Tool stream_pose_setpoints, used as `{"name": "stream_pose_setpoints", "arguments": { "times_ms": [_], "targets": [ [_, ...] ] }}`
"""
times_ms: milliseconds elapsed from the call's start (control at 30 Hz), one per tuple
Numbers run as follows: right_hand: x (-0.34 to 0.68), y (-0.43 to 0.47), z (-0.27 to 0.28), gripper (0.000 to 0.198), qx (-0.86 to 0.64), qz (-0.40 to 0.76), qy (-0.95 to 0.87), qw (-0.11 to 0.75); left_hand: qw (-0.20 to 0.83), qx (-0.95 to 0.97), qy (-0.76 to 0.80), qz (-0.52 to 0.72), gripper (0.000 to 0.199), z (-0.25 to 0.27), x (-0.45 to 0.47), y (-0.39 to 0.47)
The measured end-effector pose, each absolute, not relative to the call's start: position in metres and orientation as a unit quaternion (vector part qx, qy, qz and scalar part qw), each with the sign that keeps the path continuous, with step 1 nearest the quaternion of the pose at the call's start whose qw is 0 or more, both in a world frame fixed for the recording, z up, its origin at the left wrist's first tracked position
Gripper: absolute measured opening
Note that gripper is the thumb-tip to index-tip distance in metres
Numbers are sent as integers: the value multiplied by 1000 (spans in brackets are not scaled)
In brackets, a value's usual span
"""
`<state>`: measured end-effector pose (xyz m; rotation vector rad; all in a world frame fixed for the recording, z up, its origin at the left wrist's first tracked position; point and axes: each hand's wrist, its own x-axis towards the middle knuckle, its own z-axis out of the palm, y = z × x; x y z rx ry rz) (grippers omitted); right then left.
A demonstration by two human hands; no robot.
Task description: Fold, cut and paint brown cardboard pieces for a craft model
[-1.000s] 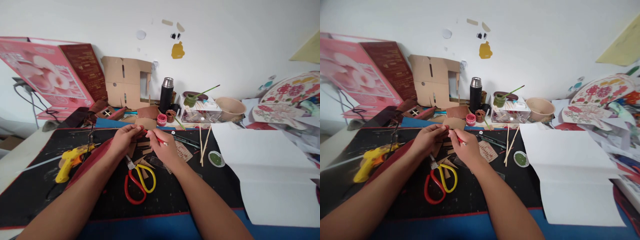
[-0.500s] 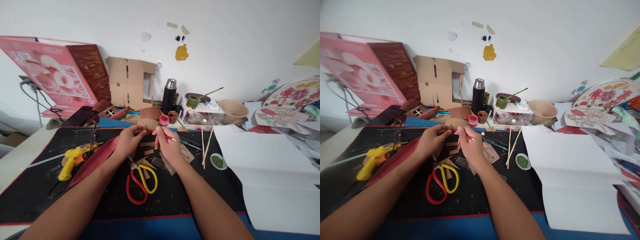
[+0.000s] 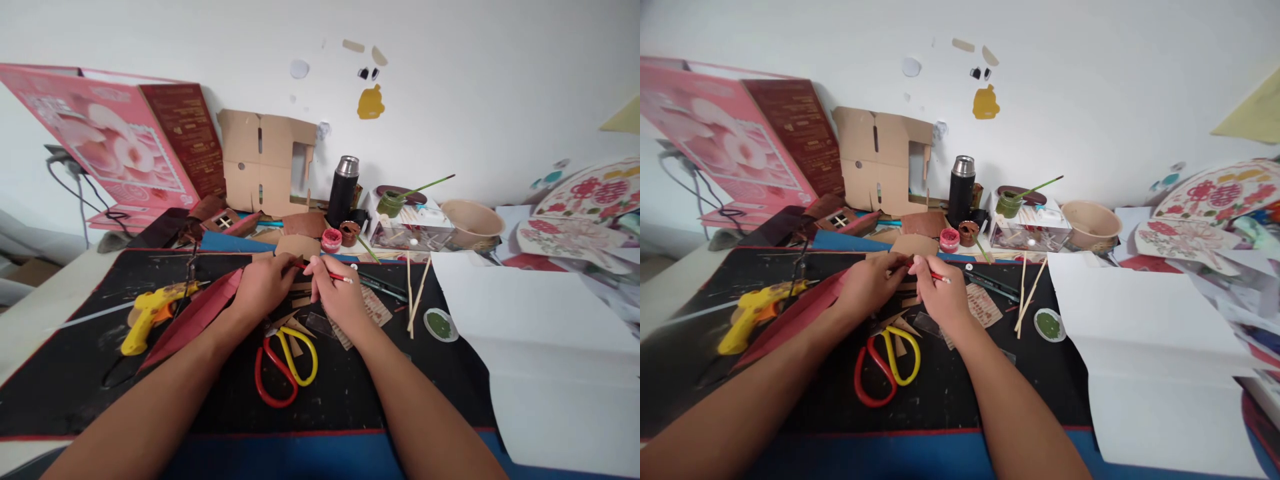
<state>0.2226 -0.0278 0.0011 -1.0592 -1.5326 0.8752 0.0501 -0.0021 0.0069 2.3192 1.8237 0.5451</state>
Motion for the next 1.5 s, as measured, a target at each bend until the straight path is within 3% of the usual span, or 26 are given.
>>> {"name": "stream_pose_setpoints", "arguments": {
  "times_ms": [333, 733, 1500],
  "targets": [
    [222, -30, 3, 41, -465, 327, -669, 479, -42, 824, 560, 70, 31, 15, 56, -7],
    [224, -29, 3, 40, -481, 305, -670, 475, 28, 801, 589, 106, 31, 15, 58, -9],
    [224, -29, 4, 40, -489, 307, -686, 442, -15, 818, 573, 44, 37, 14, 58, -9]
  ]
}}
